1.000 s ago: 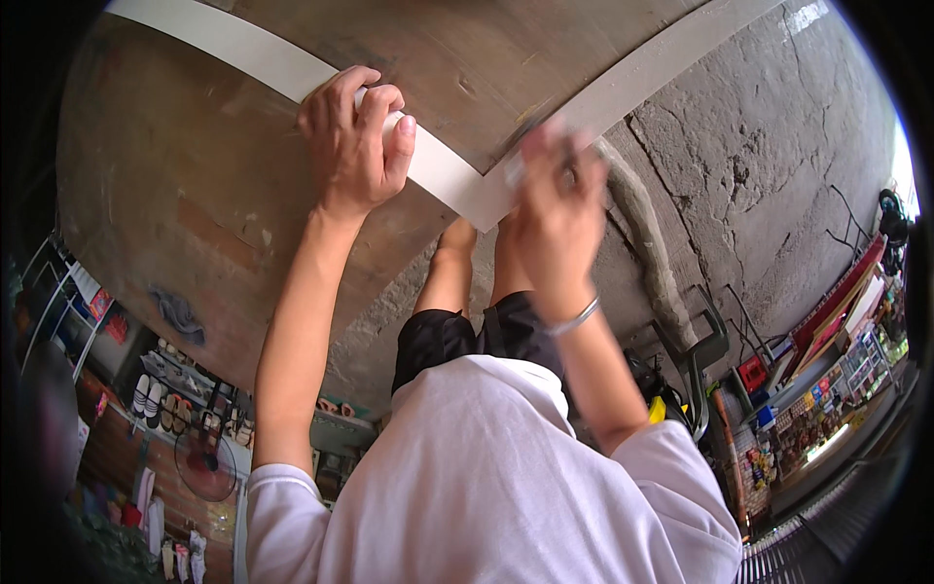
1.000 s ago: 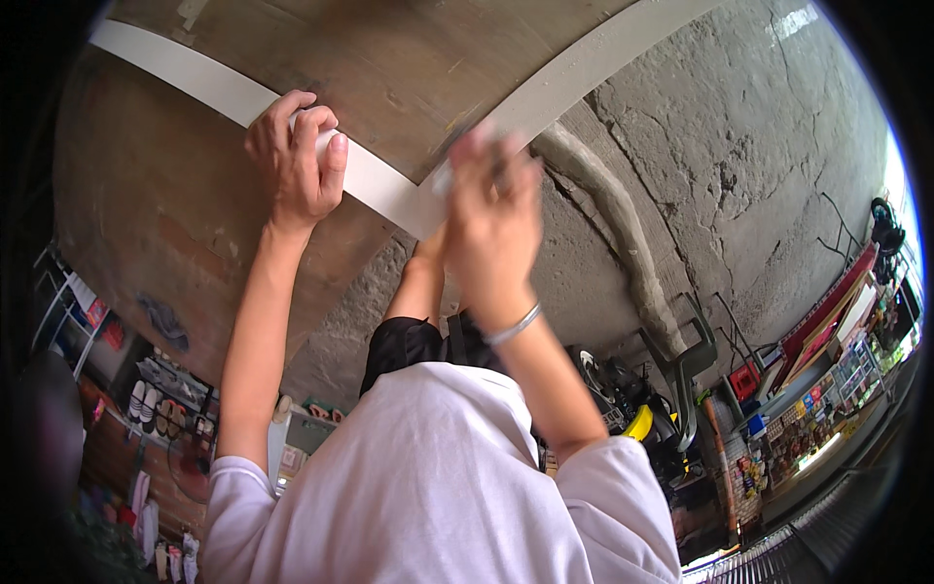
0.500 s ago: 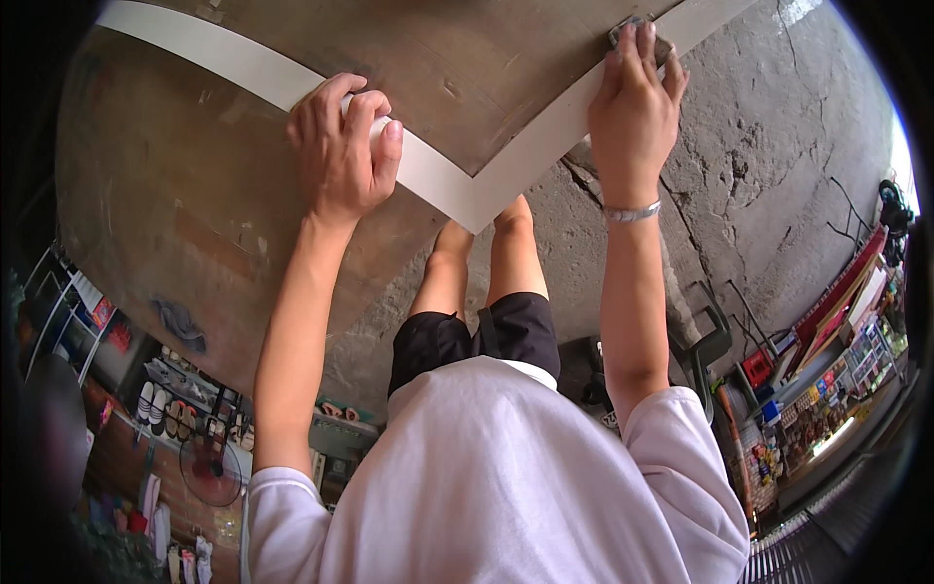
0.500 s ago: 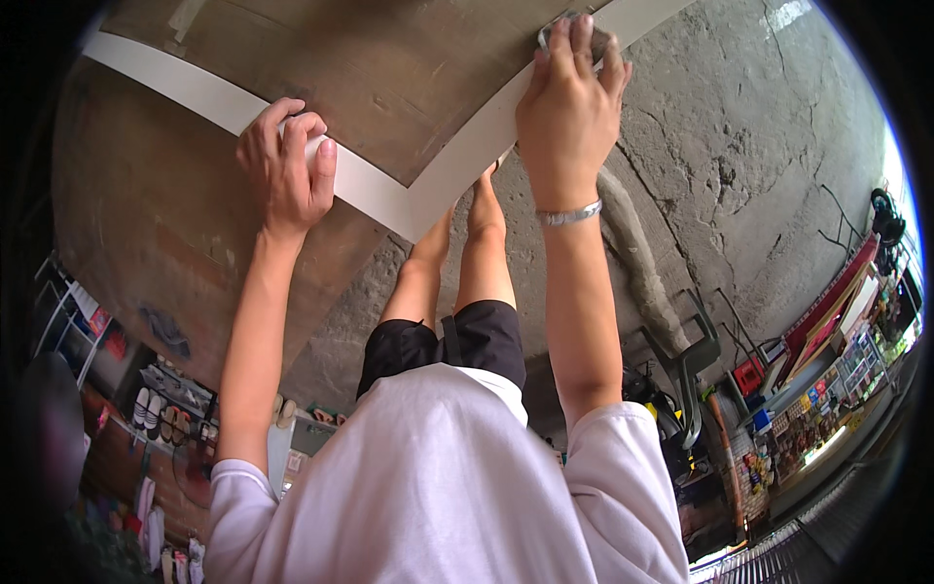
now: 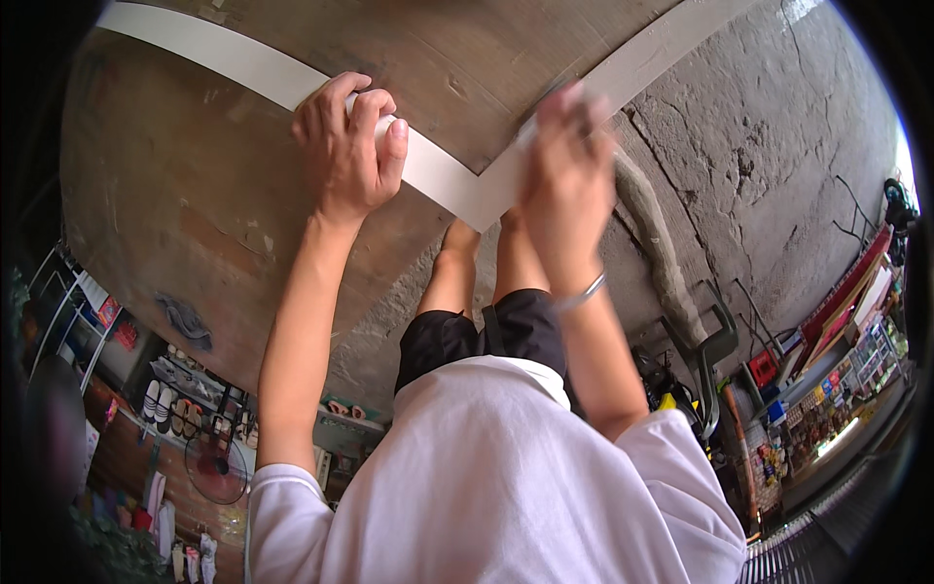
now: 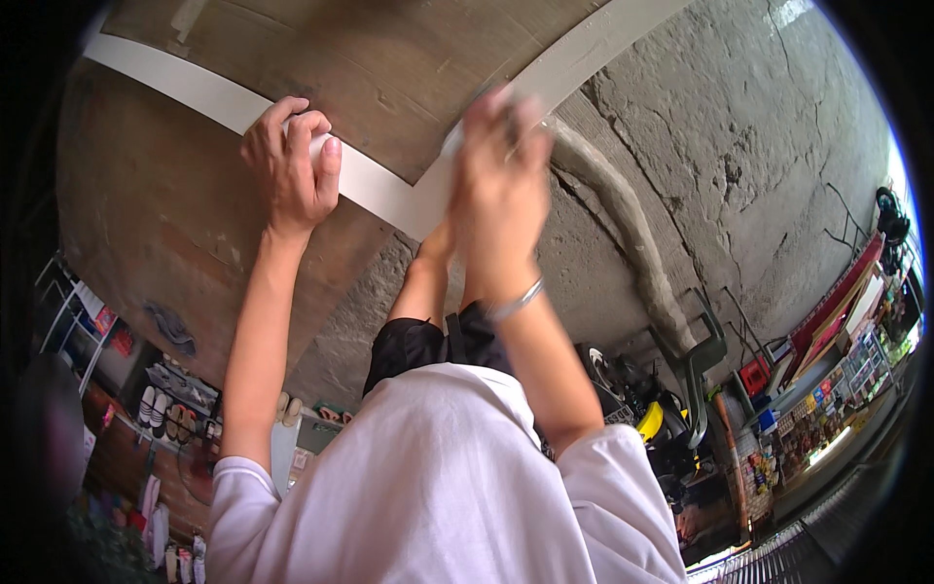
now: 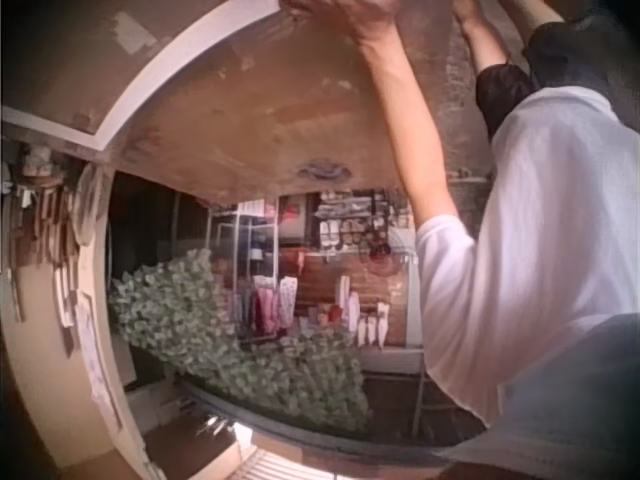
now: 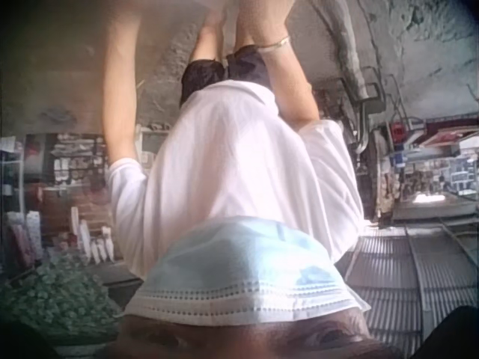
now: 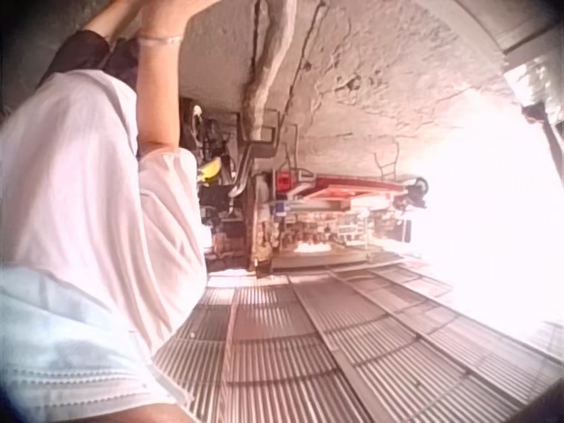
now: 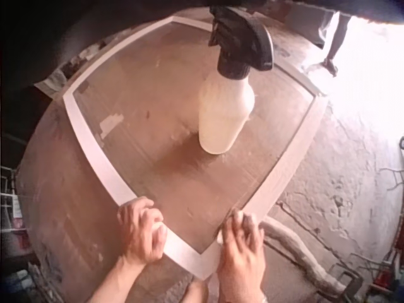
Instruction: The person repeatedly sprays a liquid from a white spray bottle onto a large flat surface and wipes it with a cloth. The person moves around the surface, spraying and wiping different sections in a repetitive pattern.
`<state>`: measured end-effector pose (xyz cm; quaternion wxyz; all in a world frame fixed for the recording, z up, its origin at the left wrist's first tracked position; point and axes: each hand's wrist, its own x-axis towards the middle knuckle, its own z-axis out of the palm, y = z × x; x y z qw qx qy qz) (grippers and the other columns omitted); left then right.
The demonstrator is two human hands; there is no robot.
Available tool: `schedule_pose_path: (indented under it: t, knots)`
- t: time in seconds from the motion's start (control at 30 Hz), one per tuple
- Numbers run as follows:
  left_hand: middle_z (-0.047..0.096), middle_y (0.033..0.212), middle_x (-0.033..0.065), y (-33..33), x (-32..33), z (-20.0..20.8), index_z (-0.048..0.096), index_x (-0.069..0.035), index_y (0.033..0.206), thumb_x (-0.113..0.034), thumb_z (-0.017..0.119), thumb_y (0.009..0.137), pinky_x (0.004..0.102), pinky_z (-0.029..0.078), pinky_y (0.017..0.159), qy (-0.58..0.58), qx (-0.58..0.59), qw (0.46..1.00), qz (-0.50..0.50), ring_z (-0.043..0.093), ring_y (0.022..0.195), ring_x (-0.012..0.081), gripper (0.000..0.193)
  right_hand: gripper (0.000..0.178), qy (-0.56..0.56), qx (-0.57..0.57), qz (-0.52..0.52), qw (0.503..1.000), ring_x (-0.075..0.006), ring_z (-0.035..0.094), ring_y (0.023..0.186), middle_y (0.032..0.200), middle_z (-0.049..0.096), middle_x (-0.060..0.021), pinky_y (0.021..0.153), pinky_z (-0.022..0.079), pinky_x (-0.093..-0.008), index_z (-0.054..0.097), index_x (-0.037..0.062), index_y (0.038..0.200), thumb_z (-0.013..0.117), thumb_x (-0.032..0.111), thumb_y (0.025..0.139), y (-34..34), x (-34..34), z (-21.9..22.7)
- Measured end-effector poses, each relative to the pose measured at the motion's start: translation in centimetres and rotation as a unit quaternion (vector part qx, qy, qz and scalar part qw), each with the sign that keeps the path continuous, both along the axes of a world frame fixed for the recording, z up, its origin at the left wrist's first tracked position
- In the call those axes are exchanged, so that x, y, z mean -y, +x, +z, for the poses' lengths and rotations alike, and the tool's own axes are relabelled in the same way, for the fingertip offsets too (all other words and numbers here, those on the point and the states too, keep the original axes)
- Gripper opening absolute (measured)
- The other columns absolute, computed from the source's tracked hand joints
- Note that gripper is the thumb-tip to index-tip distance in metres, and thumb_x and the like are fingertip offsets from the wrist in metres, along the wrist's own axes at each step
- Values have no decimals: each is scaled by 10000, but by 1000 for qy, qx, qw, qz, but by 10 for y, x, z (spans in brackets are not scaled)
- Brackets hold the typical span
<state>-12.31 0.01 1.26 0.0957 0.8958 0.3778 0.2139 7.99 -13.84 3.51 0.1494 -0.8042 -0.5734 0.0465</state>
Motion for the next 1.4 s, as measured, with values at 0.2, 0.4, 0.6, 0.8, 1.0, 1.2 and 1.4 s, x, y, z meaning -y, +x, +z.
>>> schedule_pose_path:
  t: [0.2, 0.4, 0.6, 0.8, 1.0, 1.2, 1.4]
  knots:
    - [577, 1218, 87, 5, 0, -2, 636, -141, 1017, -343, 561, 975, 496, 362, 1026, 4, 4, 1000, -3, 557, 1167, 292, 220, 454, 17, 30, -29, 999, -392, 498, 1428, 1438, 644, -131, 1151, 436, -548, 650, 42, 1372, 657, 72, 919, 34, -18, -5]
    - [579, 1232, 88, 4, 0, -4, 639, -135, 1026, -344, 562, 981, 493, 360, 1025, 1, 7, 1000, -4, 553, 1174, 297, 227, 473, 17, -17, -1, 1000, -379, 504, 1438, 1407, 663, -168, 1098, 502, -535, 664, 41, 1372, 665, 33, 899, -6, 15, 7]
    - [585, 1257, 87, 4, 2, -4, 646, -125, 1057, -343, 555, 1001, 487, 356, 1024, 1, 2, 1000, -7, 546, 1185, 308, 243, 499, 4, -15, -54, 998, -411, 526, 1413, 1476, 620, -158, 1123, 487, -479, 667, 67, 1371, 662, 10, 876, 48, 4, -4]
    - [583, 1262, 89, 3, 0, -3, 639, -124, 1070, -341, 552, 1003, 491, 353, 1030, -1, 0, 1000, -10, 546, 1186, 308, 243, 518, -8, -25, -6, 1000, -371, 503, 1454, 1495, 606, -171, 1139, 480, -475, 666, 70, 1391, 674, 14, 876, 7, 32, 11]
    - [579, 1242, 91, 3, 0, -5, 642, -144, 1015, -342, 557, 984, 500, 355, 1039, -4, 2, 1000, 0, 551, 1195, 295, 218, 478, 80, 98, -21, 992, -391, 603, 1316, 1459, 644, -120, 995, 570, -479, 672, 101, 1382, 623, -4, 918, 96, -12, -8]
    - [578, 1250, 97, 2, 1, -3, 642, -136, 1021, -338, 559, 984, 505, 359, 1036, -7, -3, 1000, 1, 549, 1195, 303, 222, 479, 68, 47, 9, 997, -406, 583, 1335, 1374, 676, -164, 1009, 571, -492, 628, 76, 1414, 645, 77, 936, 58, -5, -4]
    - [577, 1277, 117, 5, 1, -2, 634, -106, 1066, -331, 545, 997, 498, 355, 1039, -5, -10, 1000, -11, 547, 1195, 325, 252, 420, 48, 53, -73, 995, -376, 625, 1279, 1292, 718, -187, 947, 612, -448, 649, 121, 1390, 630, 53, 976, 122, -43, -6]
